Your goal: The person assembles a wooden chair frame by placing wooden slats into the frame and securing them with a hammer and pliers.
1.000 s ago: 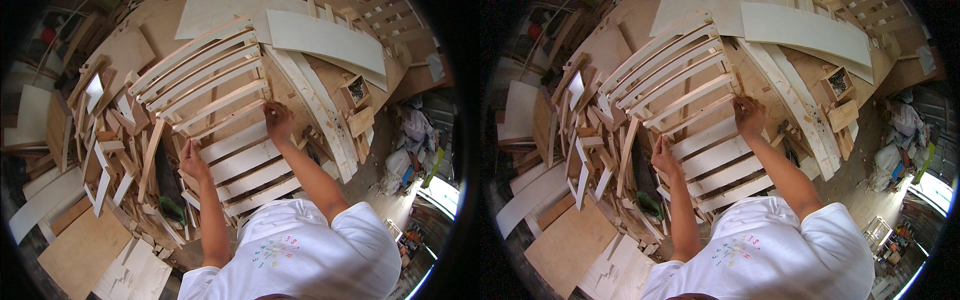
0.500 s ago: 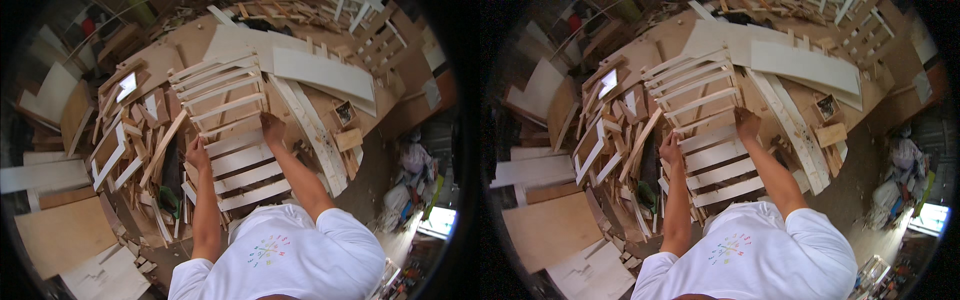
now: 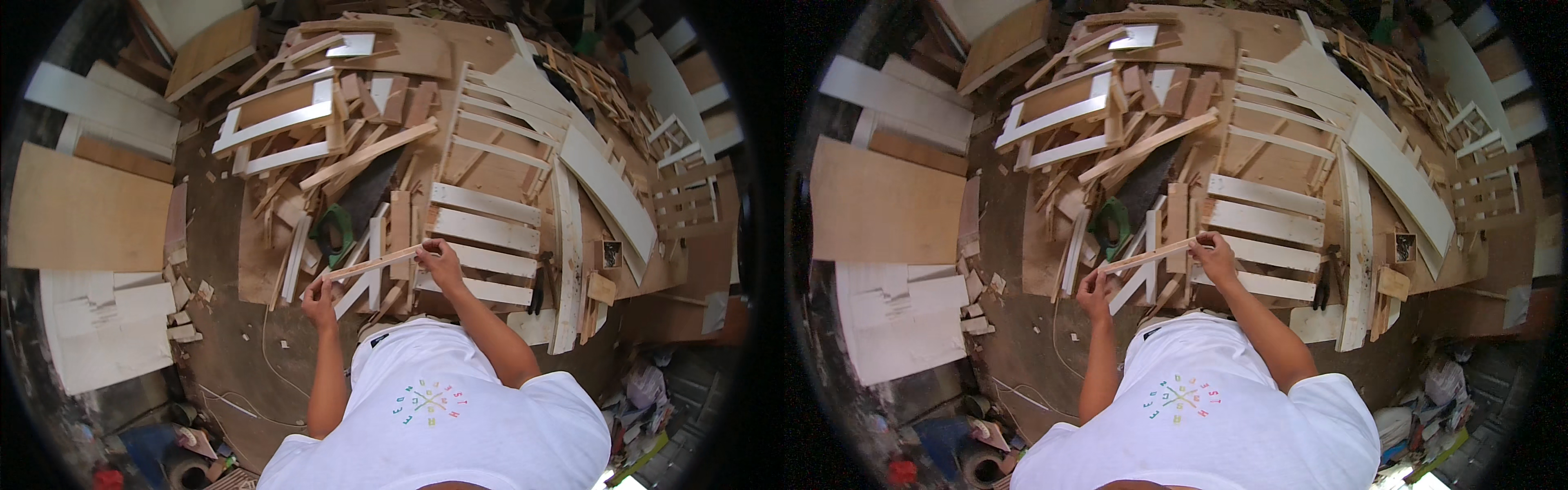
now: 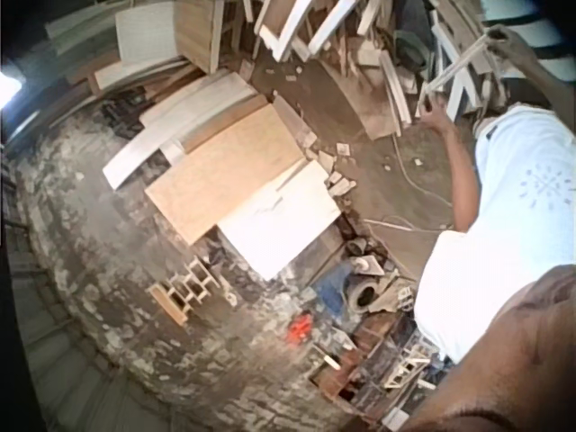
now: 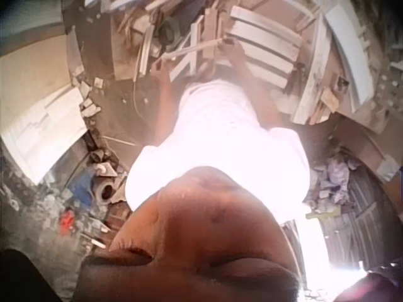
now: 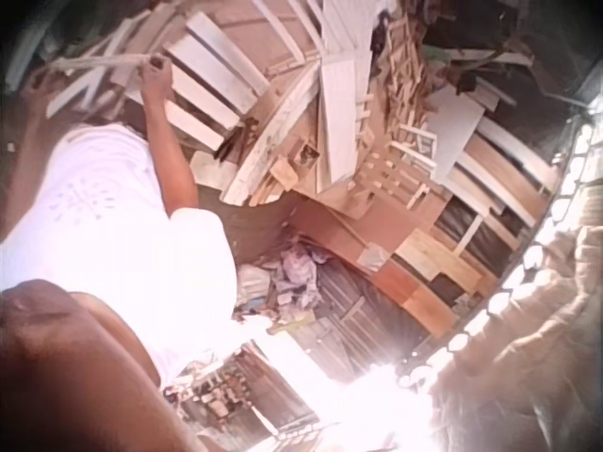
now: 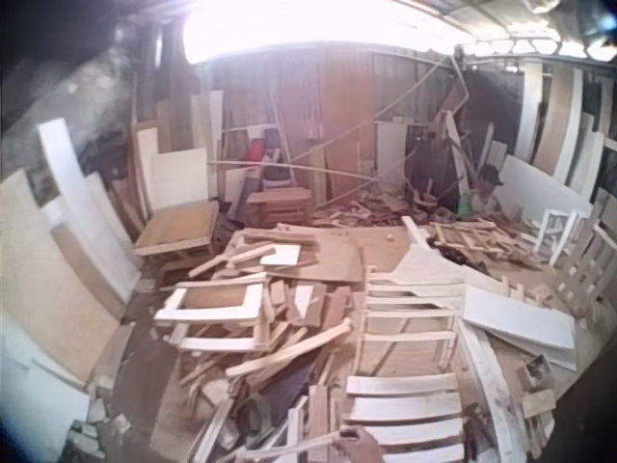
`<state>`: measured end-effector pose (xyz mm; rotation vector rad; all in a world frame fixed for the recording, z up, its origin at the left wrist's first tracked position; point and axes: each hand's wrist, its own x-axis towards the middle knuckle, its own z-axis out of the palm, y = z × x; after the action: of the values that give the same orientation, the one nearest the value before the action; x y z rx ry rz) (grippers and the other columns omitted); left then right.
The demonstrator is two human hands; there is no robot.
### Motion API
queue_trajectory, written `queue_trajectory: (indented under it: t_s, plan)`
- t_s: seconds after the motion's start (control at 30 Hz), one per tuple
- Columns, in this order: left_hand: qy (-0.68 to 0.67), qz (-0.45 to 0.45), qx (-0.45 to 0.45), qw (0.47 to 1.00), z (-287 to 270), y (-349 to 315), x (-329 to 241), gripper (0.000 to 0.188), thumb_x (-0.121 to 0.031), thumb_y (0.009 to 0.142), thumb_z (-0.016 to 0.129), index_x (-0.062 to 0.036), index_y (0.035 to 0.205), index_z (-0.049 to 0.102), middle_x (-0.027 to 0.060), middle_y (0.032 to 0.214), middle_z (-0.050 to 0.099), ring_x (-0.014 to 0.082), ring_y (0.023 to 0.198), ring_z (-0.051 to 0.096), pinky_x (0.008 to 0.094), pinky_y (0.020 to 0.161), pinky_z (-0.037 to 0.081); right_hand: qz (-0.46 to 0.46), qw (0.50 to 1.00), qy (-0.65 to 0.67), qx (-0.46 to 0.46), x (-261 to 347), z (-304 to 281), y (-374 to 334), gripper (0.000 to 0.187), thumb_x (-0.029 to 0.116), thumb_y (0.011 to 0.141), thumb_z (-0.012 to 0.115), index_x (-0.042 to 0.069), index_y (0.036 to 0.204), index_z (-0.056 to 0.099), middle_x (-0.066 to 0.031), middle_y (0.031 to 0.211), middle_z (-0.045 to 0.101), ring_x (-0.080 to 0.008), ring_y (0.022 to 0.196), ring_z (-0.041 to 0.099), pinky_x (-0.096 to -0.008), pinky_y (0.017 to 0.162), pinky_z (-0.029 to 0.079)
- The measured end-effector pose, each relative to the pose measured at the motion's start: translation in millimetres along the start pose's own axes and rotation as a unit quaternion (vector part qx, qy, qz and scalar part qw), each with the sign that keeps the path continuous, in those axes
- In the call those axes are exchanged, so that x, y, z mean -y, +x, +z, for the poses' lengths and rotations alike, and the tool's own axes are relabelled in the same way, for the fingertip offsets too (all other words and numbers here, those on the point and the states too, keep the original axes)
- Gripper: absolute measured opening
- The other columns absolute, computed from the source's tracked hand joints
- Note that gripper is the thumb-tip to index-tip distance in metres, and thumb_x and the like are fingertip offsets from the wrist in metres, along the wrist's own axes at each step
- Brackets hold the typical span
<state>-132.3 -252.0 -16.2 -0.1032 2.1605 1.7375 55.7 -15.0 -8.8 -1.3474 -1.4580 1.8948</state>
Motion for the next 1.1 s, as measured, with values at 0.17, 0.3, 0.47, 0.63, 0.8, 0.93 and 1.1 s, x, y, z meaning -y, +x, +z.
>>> queue_trajectory:
  t_s: [0.17,0.3,0.47,0.63,0.8,0.93,1.1]
  plan:
    - [0.127,0.082,0.075,0.986,-56.6,30.7,12.4,0.028,-0.008,0.088,0.079,-0.0030,0.116,0.075,0.0074,0.106,0.074,0.0205,0.094,0.071,0.0337,0.080,0.058,0.016,0.994,0.105,-0.016,1.2,66.3,-8.2,0.030,0.010,0.098,0.072,0.000,0.121,0.056,-0.0108,0.109,0.065,-0.0198,0.090,0.074,-0.0312,0.075,0.066]
    - [0.375,0.317,0.056,0.869,-69.1,52.5,19.9,0.039,-0.007,0.081,0.082,-0.0066,0.119,0.074,0.0112,0.109,0.070,0.0301,0.108,0.065,0.0443,0.100,0.051,0.011,0.987,0.134,-0.083,-15.0,79.6,-15.6,0.031,0.009,0.098,0.070,0.001,0.123,0.053,-0.0113,0.111,0.063,-0.0212,0.092,0.073,-0.0301,0.074,0.066]
    - [0.417,0.314,0.153,0.839,-91.0,83.2,37.2,0.038,-0.008,0.081,0.081,-0.0071,0.117,0.070,0.0109,0.118,0.064,0.0355,0.110,0.062,0.0487,0.096,0.050,-0.012,0.982,0.140,-0.129,-19.0,93.0,-36.7,0.029,0.009,0.099,0.069,0.002,0.123,0.054,-0.0096,0.107,0.066,-0.0213,0.090,0.074,-0.0294,0.072,0.063]
    - [0.308,0.289,0.148,0.894,-95.5,85.8,16.0,0.026,-0.006,0.085,0.076,-0.0056,0.109,0.067,0.0150,0.113,0.064,0.0398,0.102,0.065,0.0482,0.085,0.053,-0.043,0.972,0.173,-0.153,-9.0,94.5,-43.3,0.031,0.014,0.098,0.071,0.004,0.124,0.057,-0.0071,0.101,0.067,-0.0165,0.085,0.071,-0.0283,0.072,0.061]
    - [0.154,0.415,0.141,0.886,-116.3,71.8,-24.6,0.024,0.004,0.085,0.074,-0.0032,0.106,0.065,0.0168,0.110,0.065,0.0375,0.098,0.067,0.0441,0.085,0.055,-0.021,0.956,0.262,-0.130,28.9,105.9,-63.5,0.022,0.020,0.098,0.071,0.005,0.114,0.067,-0.0023,0.091,0.068,-0.0109,0.072,0.065,-0.0249,0.068,0.057]
    - [0.142,0.431,0.176,0.874,-142.1,53.9,-58.9,0.026,0.007,0.084,0.075,-0.0020,0.106,0.066,0.0168,0.107,0.068,0.0352,0.100,0.069,0.0423,0.087,0.055,-0.012,0.951,0.296,-0.092,49.5,113.0,-76.0,0.017,0.024,0.098,0.071,0.009,0.107,0.070,-0.0003,0.087,0.067,-0.0099,0.073,0.064,-0.0233,0.068,0.054]
    - [0.114,0.413,0.202,0.881,-166.3,33.4,-95.5,0.024,0.006,0.090,0.072,-0.0011,0.113,0.067,0.0186,0.118,0.070,0.0315,0.108,0.071,0.0396,0.092,0.057,0.008,0.947,0.318,-0.052,65.8,122.6,-88.2,0.016,0.024,0.099,0.071,0.009,0.101,0.070,-0.0013,0.088,0.068,-0.0104,0.076,0.063,-0.0232,0.071,0.054]
